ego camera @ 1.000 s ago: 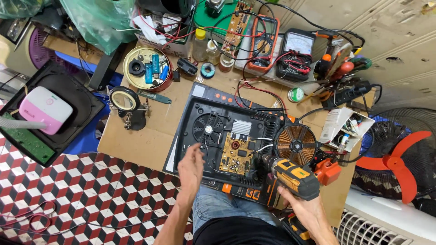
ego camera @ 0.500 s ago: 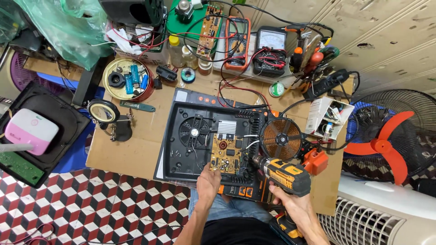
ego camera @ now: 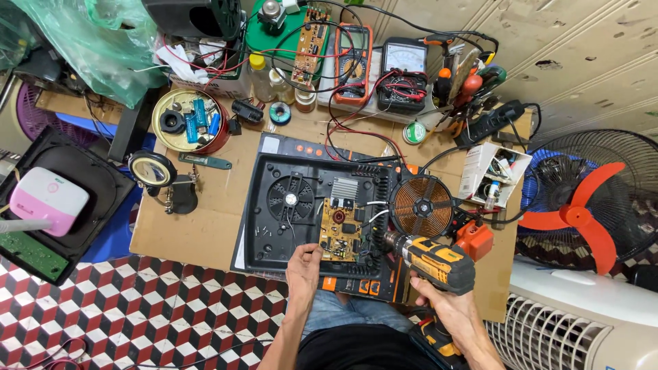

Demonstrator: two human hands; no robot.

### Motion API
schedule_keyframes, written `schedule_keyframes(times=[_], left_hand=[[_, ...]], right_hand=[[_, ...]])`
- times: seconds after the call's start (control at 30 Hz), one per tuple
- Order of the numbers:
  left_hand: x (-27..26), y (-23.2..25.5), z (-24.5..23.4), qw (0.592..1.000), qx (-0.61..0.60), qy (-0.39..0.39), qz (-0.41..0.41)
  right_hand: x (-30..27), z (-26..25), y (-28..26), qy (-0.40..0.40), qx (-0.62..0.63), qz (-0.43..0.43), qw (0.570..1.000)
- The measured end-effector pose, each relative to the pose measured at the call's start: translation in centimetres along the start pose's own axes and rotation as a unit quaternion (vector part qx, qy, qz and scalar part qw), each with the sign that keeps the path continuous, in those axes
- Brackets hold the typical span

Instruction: The person disassembles an electronic device, likely a fan, on a cluttered workbench. They use a power drill to remove screws from the casing and a circuit board, then detach the board and manipulate its components and wires by hand.

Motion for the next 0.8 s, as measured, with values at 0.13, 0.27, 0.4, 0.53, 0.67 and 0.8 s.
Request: schedule_keyframes(times=[0.13, 0.27, 0.4, 0.53, 0.67, 0.8], left_hand=[[1.2, -1.9, -0.5, 1.0, 0.001, -0.002, 0.004], [4.3, -6.7, -0.9, 0.992, -0.088, -0.061, 0.066], [5.2, -8.0, -1.4, 0.997, -0.015, -0.066, 0.035], [5.7, -8.5, -1.7, 0.997, -0.017, -0.056, -0.049], [6.8, -8.5, -1.9, 0.99, -0.082, -0.054, -0.096], [5.9, -5.5, -1.8, 0.99, -0.058, -0.079, -0.102]], right_hand=[[-1.7, -1.6, 0.5, 0.012, 0.033, -0.016, 0.999], [-4.3, -4.4, 0.6, 0.12, 0.061, 0.01, 0.991], [-6.7, -7.2, 3.4, 0.205, 0.117, -0.033, 0.971], [-7.8, -9.2, 7.2, 0.304, 0.151, -0.087, 0.937], [-7.1, -10.4, 10.4, 0.366, 0.255, -0.111, 0.888], [-2.4, -13.7, 17.8, 0.342, 0.364, -0.136, 0.856]])
Point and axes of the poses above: each hand's wrist, its own x-axis towards the middle knuckle, its own z-axis out of the palm, y = z × x, the point moved 2 cm from there along x, towards the middle knuckle, and after that the axes turned 14 degrees about -y, right-handed, at the moved point
